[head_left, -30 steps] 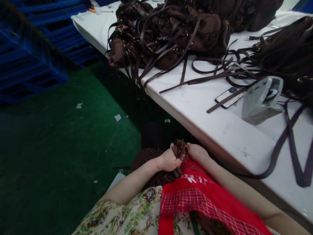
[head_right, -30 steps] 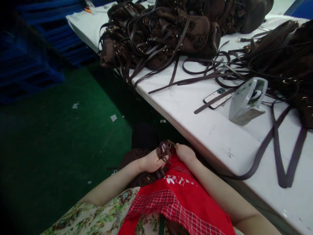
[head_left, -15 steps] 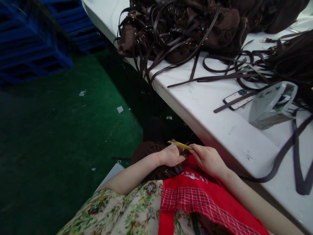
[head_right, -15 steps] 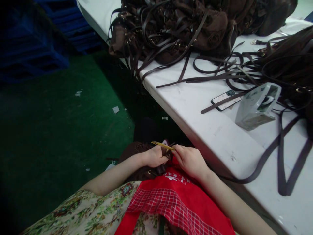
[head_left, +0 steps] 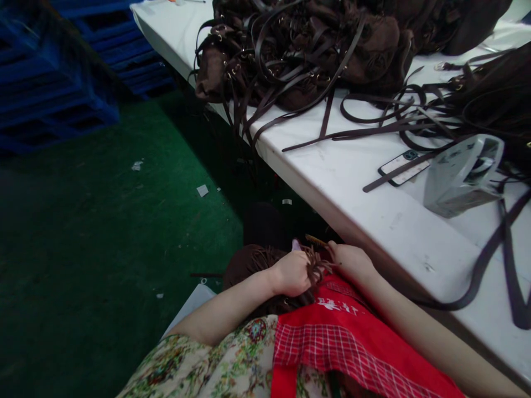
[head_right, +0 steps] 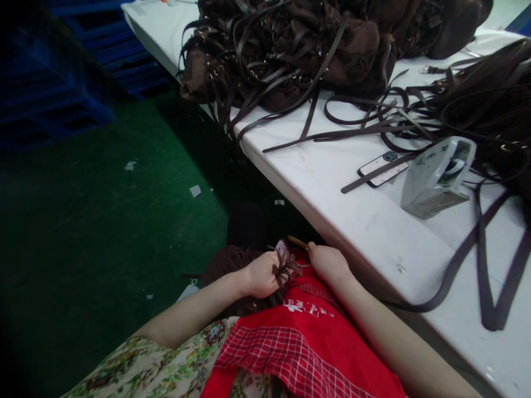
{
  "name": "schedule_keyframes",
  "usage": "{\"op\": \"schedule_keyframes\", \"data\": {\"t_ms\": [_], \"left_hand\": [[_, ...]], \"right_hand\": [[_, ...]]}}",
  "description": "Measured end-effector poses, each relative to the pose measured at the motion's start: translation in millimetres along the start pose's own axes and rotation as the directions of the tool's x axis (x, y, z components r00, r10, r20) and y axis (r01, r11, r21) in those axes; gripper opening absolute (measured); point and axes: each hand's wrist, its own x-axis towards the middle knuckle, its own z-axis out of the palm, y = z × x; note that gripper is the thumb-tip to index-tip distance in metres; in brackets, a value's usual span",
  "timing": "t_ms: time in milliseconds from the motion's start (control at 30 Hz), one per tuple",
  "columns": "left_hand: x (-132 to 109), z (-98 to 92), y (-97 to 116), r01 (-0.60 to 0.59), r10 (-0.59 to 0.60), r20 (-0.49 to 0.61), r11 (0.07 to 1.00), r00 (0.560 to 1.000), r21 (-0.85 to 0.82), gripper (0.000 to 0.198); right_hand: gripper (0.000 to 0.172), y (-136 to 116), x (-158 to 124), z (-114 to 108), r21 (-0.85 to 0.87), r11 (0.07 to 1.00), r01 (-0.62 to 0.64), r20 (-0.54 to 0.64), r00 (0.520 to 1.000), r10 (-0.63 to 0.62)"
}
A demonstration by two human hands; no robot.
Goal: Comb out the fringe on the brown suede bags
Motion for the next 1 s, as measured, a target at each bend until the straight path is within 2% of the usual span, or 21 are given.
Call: {"op": "schedule_keyframes", "data": {"t_ms": [67,133,233,300,400,500,567,633,667,700,733,800,833,867,900,933,967,1000], "left_hand": [[-1,-0.1,0,0.009,-0.009,0.001,1.000,1.000,-0.003,0.023],[-1,-1.3,-3,0.064,-0.063,0.016,0.997,0.998,-0.046,0.025],[2,-2.9,-8,0.093,-0.091,0.023,0.989,0.996,-0.115,0.026],[6,-2.3,-11,0.084,-0.084,0.009,0.984,0.996,-0.154,0.025],[9,-0.4,-14,0.099,-0.105,-0.020,0.974,0.994,-0.205,0.022],[9,-2.6,-13,0.105,-0.112,-0.021,0.972,0.993,-0.208,0.021],[6,-8.1,-10,0.107,-0.114,-0.026,0.978,0.993,-0.177,0.021],[0,-15.5,-7,0.139,-0.148,-0.126,0.987,0.981,-0.080,0.016],[-3,-19.1,-7,0.190,-0.187,-0.232,0.982,0.954,-0.011,0.014],[-7,-22.2,-8,0.276,-0.237,-0.368,0.960,0.899,0.057,0.014],[-12,-24.4,-10,0.395,-0.290,-0.513,0.913,0.808,0.106,0.019],[-21,-26.4,-22,0.655,-0.397,-0.724,0.749,0.565,0.100,0.038],[-27,-26.4,-30,0.749,-0.469,-0.751,0.661,0.465,0.051,0.050],[-33,-26.3,-38,0.813,-0.568,-0.720,0.582,0.399,-0.008,0.061],[-39,-26.2,-47,0.848,-0.678,-0.631,0.527,0.378,-0.058,0.069],[-46,-26.4,-55,0.863,-0.787,-0.482,0.492,0.385,-0.114,0.071],[-52,-27.0,-62,0.873,-0.860,-0.317,0.462,0.399,-0.155,0.064],[-57,-27.9,-66,0.868,-0.870,-0.224,0.476,0.440,-0.143,0.051]], "right_hand": [[0.034,11,7,5,0.082,0.995,-0.053,0.002,0.999,0.053],[0.036,17,5,2,0.168,0.986,-0.016,-0.098,0.995,0.033],[0.036,12,-14,-18,0.298,0.942,0.157,-0.275,0.959,-0.073],[0.034,3,-30,-33,0.330,0.898,0.292,-0.317,0.930,-0.186],[0.027,-7,-48,-47,0.288,0.845,0.450,-0.362,0.868,-0.338],[0.023,-12,-55,-46,0.169,0.828,0.534,-0.400,0.805,-0.438],[0.023,-11,-56,-44,0.115,0.841,0.529,-0.429,0.790,-0.438],[0.023,-8,-57,-42,0.137,0.866,0.482,-0.469,0.801,-0.371],[0.023,-6,-57,-42,0.178,0.874,0.452,-0.484,0.814,-0.322],[0.023,-2,-57,-41,0.231,0.877,0.422,-0.491,0.829,-0.269],[0.023,2,-57,-40,0.287,0.874,0.393,-0.485,0.846,-0.221],[0.025,9,-55,-37,0.389,0.853,0.348,-0.454,0.878,-0.152],[0.025,12,-53,-35,0.426,0.842,0.331,-0.439,0.889,-0.128],[0.023,12,-49,-32,0.454,0.832,0.318,-0.429,0.897,-0.108],[0.020,11,-44,-29,0.482,0.821,0.307,-0.420,0.903,-0.091],[0.017,6,-39,-27,0.516,0.800,0.306,-0.408,0.909,-0.085],[0.021,0,-34,-25,0.554,0.771,0.315,-0.393,0.915,-0.091],[0.033,-9,-28,-24,0.602,0.727,0.330,-0.363,0.924,-0.119]]}}
